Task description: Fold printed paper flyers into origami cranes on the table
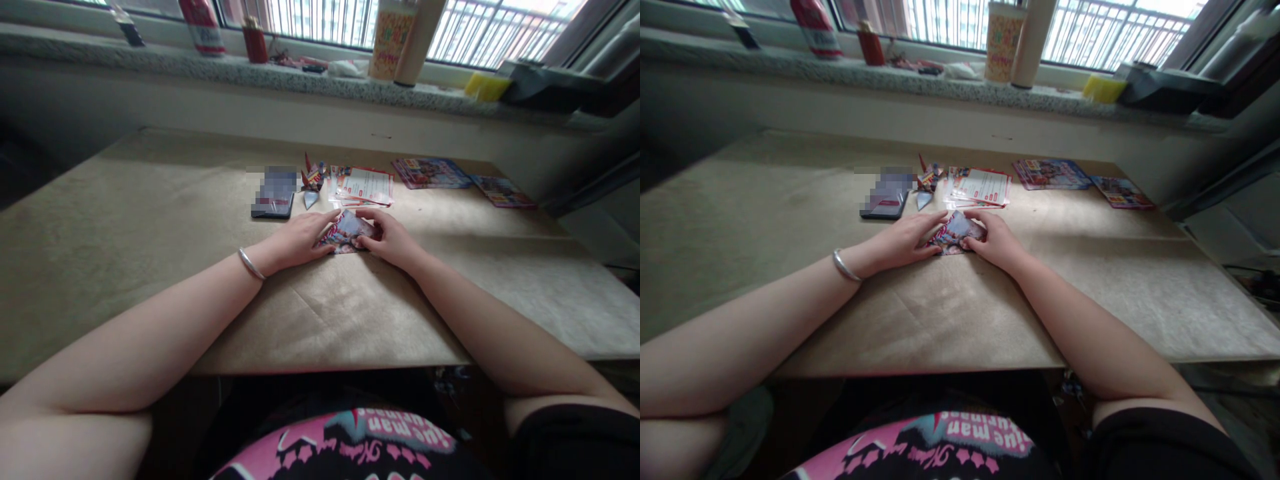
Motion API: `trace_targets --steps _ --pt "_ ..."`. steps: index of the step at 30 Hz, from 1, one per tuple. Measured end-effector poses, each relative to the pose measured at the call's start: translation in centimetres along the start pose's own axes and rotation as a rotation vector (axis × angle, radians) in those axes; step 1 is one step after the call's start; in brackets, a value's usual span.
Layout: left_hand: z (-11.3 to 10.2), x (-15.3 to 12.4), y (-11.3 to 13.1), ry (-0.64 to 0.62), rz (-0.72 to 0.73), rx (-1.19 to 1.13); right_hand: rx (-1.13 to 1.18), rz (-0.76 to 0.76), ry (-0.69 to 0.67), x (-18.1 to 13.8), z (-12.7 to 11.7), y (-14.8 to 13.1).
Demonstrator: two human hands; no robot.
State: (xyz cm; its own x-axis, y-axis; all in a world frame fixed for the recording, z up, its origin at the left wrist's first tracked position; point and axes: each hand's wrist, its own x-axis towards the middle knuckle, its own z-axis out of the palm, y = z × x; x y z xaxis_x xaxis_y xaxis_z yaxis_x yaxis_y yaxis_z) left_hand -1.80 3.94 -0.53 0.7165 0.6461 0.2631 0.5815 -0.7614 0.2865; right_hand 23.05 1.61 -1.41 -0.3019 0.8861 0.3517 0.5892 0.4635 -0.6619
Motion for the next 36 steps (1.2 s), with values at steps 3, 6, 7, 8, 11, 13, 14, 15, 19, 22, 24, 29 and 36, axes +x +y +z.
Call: trace_targets --steps 3,6,7,8,11,13,14,15,19,22,24,29,36 --pt "0.2 -0.1 -0.3 0.008 0.013 -0.01 0.043 -0.026 0.017 0.0 -0.1 0.0" --pt "0.2 -0.1 -0.4 0.019 0.027 -0.011 0.018 -0.065 0.029 0.0 -0.2 0.1" --pt "0.2 -0.1 -0.4 0.023 0.032 -0.012 0.002 -0.074 0.03 0.0 -0.2 0.2" --pt "0.2 -0.1 -0.4 0.029 0.039 -0.014 -0.02 -0.082 0.031 0.0 -0.2 0.2" --pt "0.1 -0.1 -0.3 0.046 0.07 -0.024 -0.124 -0.109 0.029 0.0 -0.1 0.3" --pt "0.1 -0.2 -0.1 0.058 0.099 -0.031 -0.166 -0.123 0.029 0.0 -0.1 0.3" --pt "0.1 -0.2 -0.1 0.066 0.115 -0.034 -0.17 -0.131 0.032 0.0 -0.1 0.3" --pt "0.1 -0.2 -0.1 0.076 0.131 -0.037 -0.165 -0.138 0.038 0.0 -0.2 0.2" --pt "0.4 -0.2 -0.3 0.11 0.172 -0.046 -0.089 -0.121 0.058 -0.1 -0.1 -0.1" --pt "0.7 -0.2 -0.7 0.128 0.186 -0.041 0.006 -0.113 0.07 -0.2 -0.1 -0.4" --pt "0.8 -0.2 -0.8 0.124 0.19 -0.037 0.039 -0.129 0.058 -0.2 -0.3 -0.6" --pt "0.5 -0.2 -0.6 0.057 0.191 -0.054 0.106 -0.127 -0.033 -0.3 -0.7 -1.3" --pt "-0.6 -0.1 -0.1 -0.073 0.202 -0.073 0.099 0.081 -0.155 -0.9 -1.0 -1.9"
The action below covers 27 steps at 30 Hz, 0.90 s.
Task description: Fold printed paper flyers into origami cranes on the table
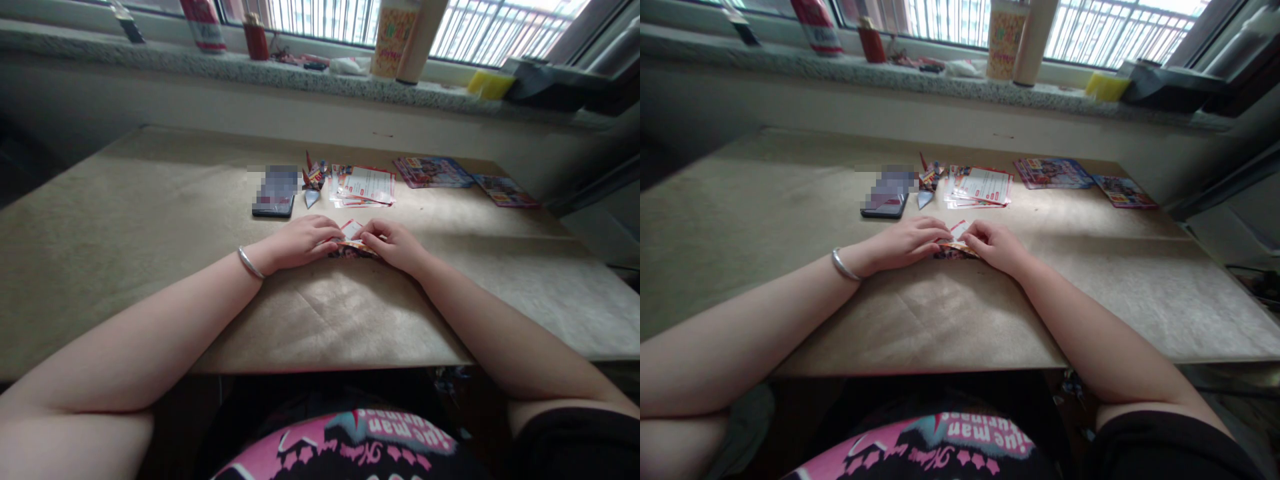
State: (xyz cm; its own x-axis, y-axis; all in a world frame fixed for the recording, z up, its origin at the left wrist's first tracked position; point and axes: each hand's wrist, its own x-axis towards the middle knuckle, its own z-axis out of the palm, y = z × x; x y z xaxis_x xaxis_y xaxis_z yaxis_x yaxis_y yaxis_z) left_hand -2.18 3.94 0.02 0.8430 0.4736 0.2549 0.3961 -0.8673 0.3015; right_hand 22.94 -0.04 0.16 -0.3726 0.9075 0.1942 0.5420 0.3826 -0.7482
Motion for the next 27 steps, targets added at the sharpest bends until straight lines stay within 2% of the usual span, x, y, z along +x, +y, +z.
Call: trace_targets --steps 2,5,8,11,19,27 --pt "-0.3 -0.1 -0.1 -0.02 0.007 -0.049 0.028 -0.023 -0.03 -0.2 -0.3 -0.2" --pt "-0.3 -0.2 -0.5 -0.018 -0.029 -0.108 0.027 -0.103 -0.156 -0.4 -1.1 -0.5" --pt "-0.1 -0.3 -0.8 -0.048 -0.029 -0.072 0.035 -0.188 -0.262 -0.7 -1.8 -0.8" --pt "0.2 -0.3 -1.1 -0.081 -0.029 0.005 0.029 -0.247 -0.311 -0.8 -1.9 -0.9" --pt "0.1 -0.4 -0.6 -0.11 0.004 0.189 -0.18 -0.366 -0.273 -0.6 -1.5 -0.2" --pt "0.0 -0.8 0.3 -0.158 -0.045 0.254 -0.528 -0.313 -0.125 -0.7 -1.6 0.1"
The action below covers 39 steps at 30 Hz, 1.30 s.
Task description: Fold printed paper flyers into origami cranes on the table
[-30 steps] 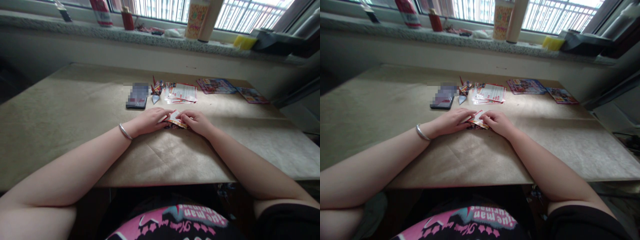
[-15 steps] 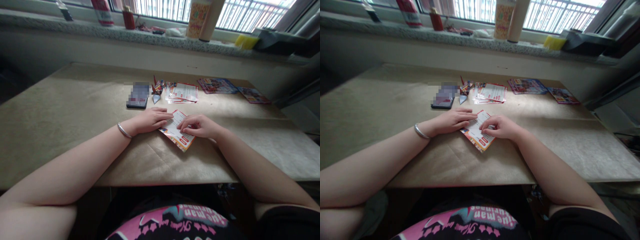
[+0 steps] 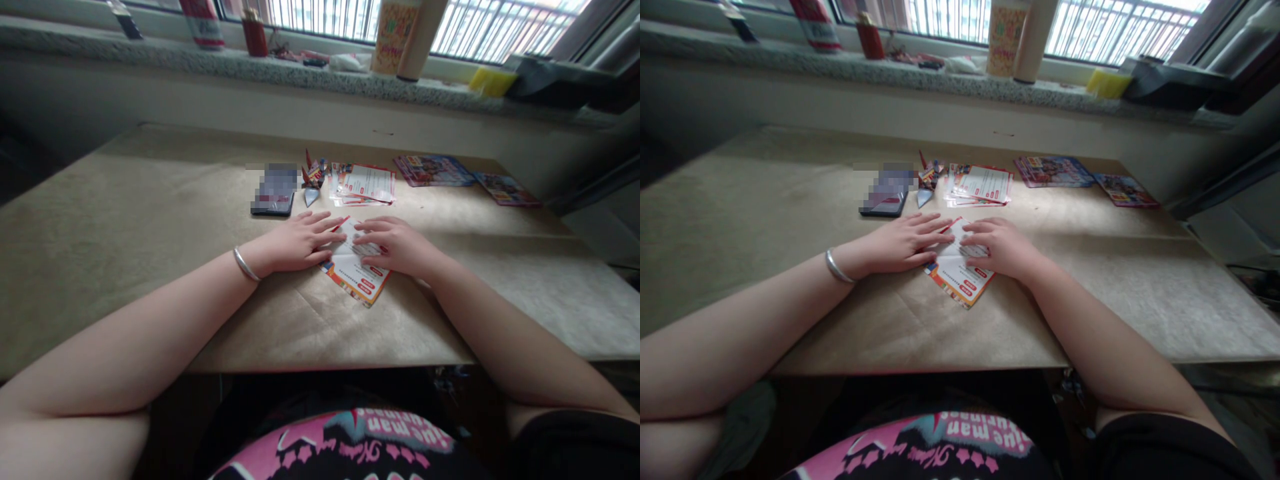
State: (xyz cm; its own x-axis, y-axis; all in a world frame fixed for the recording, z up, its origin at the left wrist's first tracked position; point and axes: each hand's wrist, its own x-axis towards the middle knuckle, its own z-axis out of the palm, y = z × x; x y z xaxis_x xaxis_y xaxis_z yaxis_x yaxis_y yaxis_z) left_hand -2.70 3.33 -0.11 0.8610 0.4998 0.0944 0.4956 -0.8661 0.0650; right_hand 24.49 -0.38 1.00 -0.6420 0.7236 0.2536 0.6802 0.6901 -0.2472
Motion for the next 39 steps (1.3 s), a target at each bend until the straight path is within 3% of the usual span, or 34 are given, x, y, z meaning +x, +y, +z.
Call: trace_targets --steps 6,11,17,23,30,39 --pt "-0.2 -0.2 0.3 0.128 -0.046 0.038 -0.101 0.177 0.126 0.0 0.9 0.9" --pt "-0.4 -0.1 0.0 0.102 0.048 -0.083 -0.15 0.271 0.174 0.0 1.1 1.6" --pt "-0.5 -0.2 0.0 0.028 0.104 -0.073 -0.114 0.213 0.242 0.0 0.9 1.8" --pt "-0.8 -0.6 0.4 0.066 0.035 0.034 0.007 0.106 0.264 0.1 0.6 1.2" --pt "-0.2 -0.8 0.1 0.126 -0.071 0.115 0.093 0.008 0.177 0.1 0.6 0.9" --pt "-1.1 -0.6 0.0 0.197 0.115 0.062 0.062 -0.062 0.006 -0.1 0.4 0.5"
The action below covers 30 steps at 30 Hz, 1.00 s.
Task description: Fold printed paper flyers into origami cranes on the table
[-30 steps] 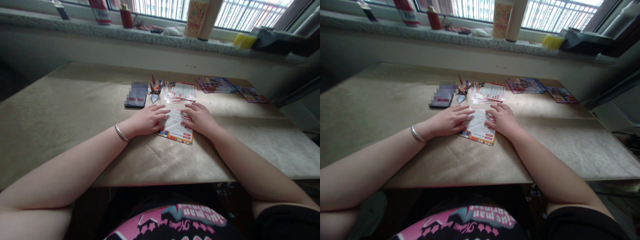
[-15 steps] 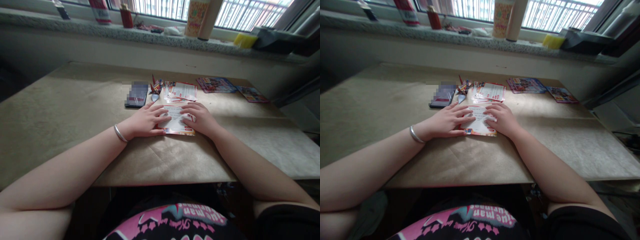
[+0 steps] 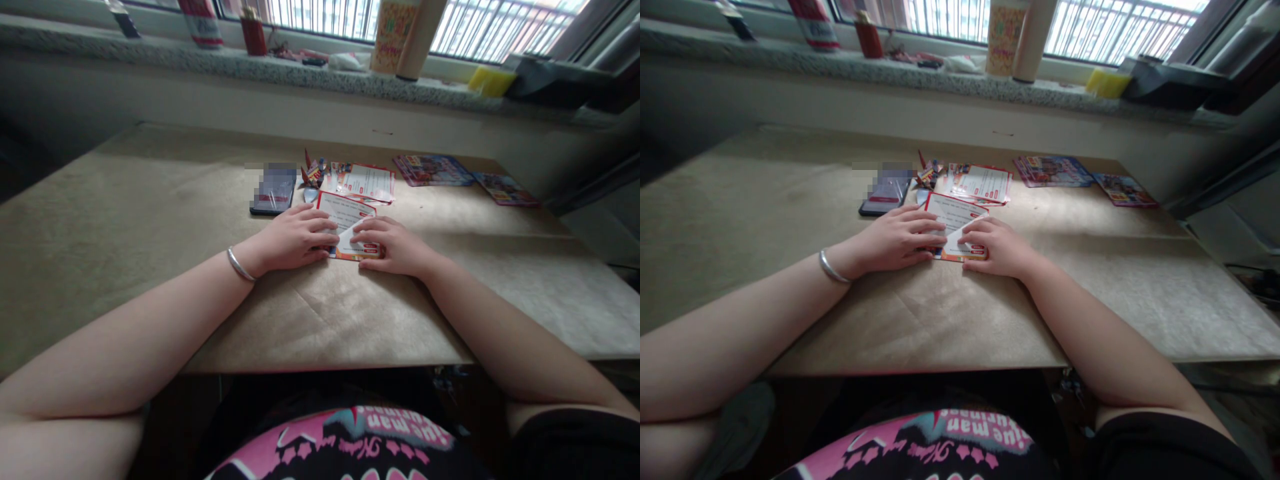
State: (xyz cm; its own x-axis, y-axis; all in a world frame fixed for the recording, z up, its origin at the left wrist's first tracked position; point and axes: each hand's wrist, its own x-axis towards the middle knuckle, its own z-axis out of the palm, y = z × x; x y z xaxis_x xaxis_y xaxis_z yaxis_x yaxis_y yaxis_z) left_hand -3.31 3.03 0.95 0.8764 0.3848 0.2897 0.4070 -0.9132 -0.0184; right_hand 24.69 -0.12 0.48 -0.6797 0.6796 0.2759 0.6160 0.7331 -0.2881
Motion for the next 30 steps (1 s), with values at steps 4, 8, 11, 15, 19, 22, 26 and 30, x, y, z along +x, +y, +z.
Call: trace_targets --steps 4,8,11,15,19,22,26,30 --pt "0.0 0.0 0.0 0.013 -0.002 0.027 0.002 -0.004 -0.03 -0.1 0.1 -0.1" --pt "0.4 0.0 -0.1 0.031 -0.035 0.082 -0.013 -0.015 -0.051 0.0 0.1 0.0" --pt "0.8 -0.1 -0.4 0.016 -0.055 0.084 -0.021 -0.011 -0.051 0.0 0.0 0.1" --pt "1.1 -0.2 -0.7 -0.004 -0.083 0.058 -0.025 -0.004 -0.039 -0.1 -0.1 -0.1" --pt "1.3 -0.3 -0.9 0.001 -0.058 0.04 -0.047 -0.016 -0.048 0.0 -0.3 -0.4" --pt "1.3 -0.2 -0.8 0.041 -0.04 0.041 -0.058 -0.019 -0.049 0.1 -0.4 -0.5" --pt "1.2 -0.1 -0.7 0.08 -0.033 0.024 -0.058 -0.053 -0.028 0.2 -0.3 -0.6" --pt "1.2 0.0 -0.7 0.099 -0.007 0.029 -0.038 -0.086 -0.013 0.2 -0.3 -0.5"
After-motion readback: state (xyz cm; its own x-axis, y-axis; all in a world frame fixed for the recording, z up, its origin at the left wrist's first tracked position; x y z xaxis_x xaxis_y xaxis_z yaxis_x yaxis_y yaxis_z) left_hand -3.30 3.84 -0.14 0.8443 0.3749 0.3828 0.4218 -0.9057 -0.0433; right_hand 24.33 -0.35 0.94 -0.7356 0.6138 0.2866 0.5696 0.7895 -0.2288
